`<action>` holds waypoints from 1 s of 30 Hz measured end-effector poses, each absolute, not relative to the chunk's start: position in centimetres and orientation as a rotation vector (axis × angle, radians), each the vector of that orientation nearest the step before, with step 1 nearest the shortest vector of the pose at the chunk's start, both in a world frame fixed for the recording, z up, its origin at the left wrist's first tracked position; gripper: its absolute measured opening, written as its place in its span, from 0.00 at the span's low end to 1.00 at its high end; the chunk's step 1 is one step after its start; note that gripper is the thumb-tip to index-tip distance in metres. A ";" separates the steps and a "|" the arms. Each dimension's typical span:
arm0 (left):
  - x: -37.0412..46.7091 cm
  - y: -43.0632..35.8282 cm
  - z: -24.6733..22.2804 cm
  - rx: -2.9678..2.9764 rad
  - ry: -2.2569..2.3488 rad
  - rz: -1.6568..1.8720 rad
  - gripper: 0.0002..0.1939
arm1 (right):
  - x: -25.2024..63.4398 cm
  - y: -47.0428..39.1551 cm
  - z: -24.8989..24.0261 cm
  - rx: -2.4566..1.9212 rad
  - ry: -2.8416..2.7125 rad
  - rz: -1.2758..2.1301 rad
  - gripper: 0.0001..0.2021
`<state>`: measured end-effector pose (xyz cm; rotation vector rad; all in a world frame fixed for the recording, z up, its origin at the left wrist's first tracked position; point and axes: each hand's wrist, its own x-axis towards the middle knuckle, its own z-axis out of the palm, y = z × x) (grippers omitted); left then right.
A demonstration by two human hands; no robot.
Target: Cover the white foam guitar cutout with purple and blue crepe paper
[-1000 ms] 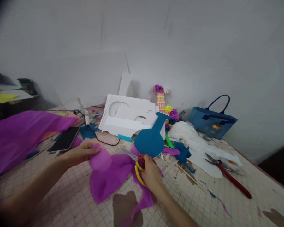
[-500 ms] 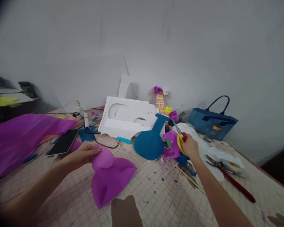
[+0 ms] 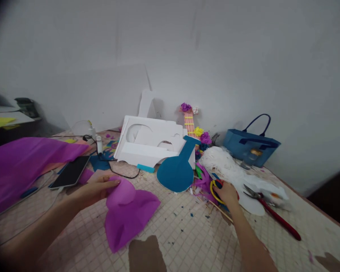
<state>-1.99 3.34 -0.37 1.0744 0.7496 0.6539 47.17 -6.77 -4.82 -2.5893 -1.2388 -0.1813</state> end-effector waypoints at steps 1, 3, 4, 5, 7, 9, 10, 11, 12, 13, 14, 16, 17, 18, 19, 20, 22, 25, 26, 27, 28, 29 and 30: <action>-1.8 3.2 -0.3 1.073 0.747 0.652 0.14 | 47.1 -6.8 -4.9 -2.647 -1.250 -0.170 0.12; -1.5 2.9 -0.3 1.074 0.743 0.647 0.14 | 47.0 -6.8 -4.8 -2.765 -1.274 -0.136 0.12; -1.4 2.7 -0.3 1.073 0.741 0.643 0.14 | 46.9 -6.8 -4.7 -2.810 -1.285 -0.123 0.13; -1.4 2.7 -0.4 1.069 0.740 0.641 0.14 | 46.8 -6.7 -4.6 -2.848 -1.295 -0.109 0.14; -1.4 2.7 -0.6 1.056 0.740 0.644 0.14 | 46.7 -6.6 -4.2 -2.906 -1.317 -0.073 0.16; -1.5 2.9 -0.8 1.047 0.734 0.646 0.13 | 46.9 -6.4 -3.5 -2.935 -1.353 -0.025 0.16; -1.6 3.0 -0.9 1.047 0.729 0.645 0.13 | 47.0 -6.3 -3.0 -2.936 -1.381 0.002 0.15; -1.6 3.2 -0.9 1.047 0.723 0.644 0.13 | 47.2 -6.1 -2.4 -2.930 -1.407 0.029 0.14; -1.7 3.3 -0.9 1.046 0.719 0.642 0.13 | 47.4 -5.9 -1.6 -2.919 -1.428 0.051 0.12; -1.7 3.4 -0.9 1.044 0.716 0.644 0.13 | 47.6 -5.7 -0.9 -2.903 -1.441 0.066 0.11; -1.7 3.5 -0.9 1.042 0.713 0.649 0.13 | 47.6 -5.4 -0.1 -2.884 -1.445 0.073 0.10; -1.7 3.6 -0.8 1.044 0.709 0.653 0.13 | 47.0 -4.7 1.2 -2.814 -1.448 0.068 0.10; -1.7 3.6 -0.8 1.047 0.707 0.652 0.14 | 46.4 -4.3 1.7 -2.758 -1.456 0.070 0.11; -1.7 3.6 -0.7 1.051 0.706 0.650 0.14 | 45.6 -3.7 2.0 -2.685 -1.470 0.084 0.12; -1.7 3.6 -0.6 1.054 0.709 0.649 0.15 | 44.7 -3.1 2.1 -2.600 -1.485 0.115 0.13; -1.7 3.6 -0.5 1.056 0.715 0.651 0.15 | 43.7 -2.5 2.0 -2.515 -1.497 0.165 0.15; -1.9 3.5 -0.2 1.056 0.728 0.669 0.16 | 41.7 -0.9 1.5 -2.397 -1.475 0.264 0.15; -2.4 3.3 0.4 1.065 0.744 0.699 0.16 | 40.0 1.3 0.5 -2.333 -1.377 0.345 0.15; -2.6 3.3 0.5 1.069 0.747 0.709 0.17 | 39.8 2.0 0.3 -2.325 -1.341 0.367 0.15; -2.8 3.3 0.7 1.070 0.749 0.718 0.17 | 39.7 2.5 0.0 -2.315 -1.309 0.394 0.15; -3.0 3.2 0.8 1.068 0.750 0.726 0.17 | 39.7 2.9 -0.2 -2.297 -1.282 0.427 0.14; -3.2 3.3 0.9 1.061 0.746 0.733 0.17 | 39.8 3.1 -0.3 -2.270 -1.260 0.468 0.14; -3.3 3.3 0.9 1.049 0.740 0.738 0.16 | 39.9 3.3 -0.5 -2.236 -1.243 0.516 0.13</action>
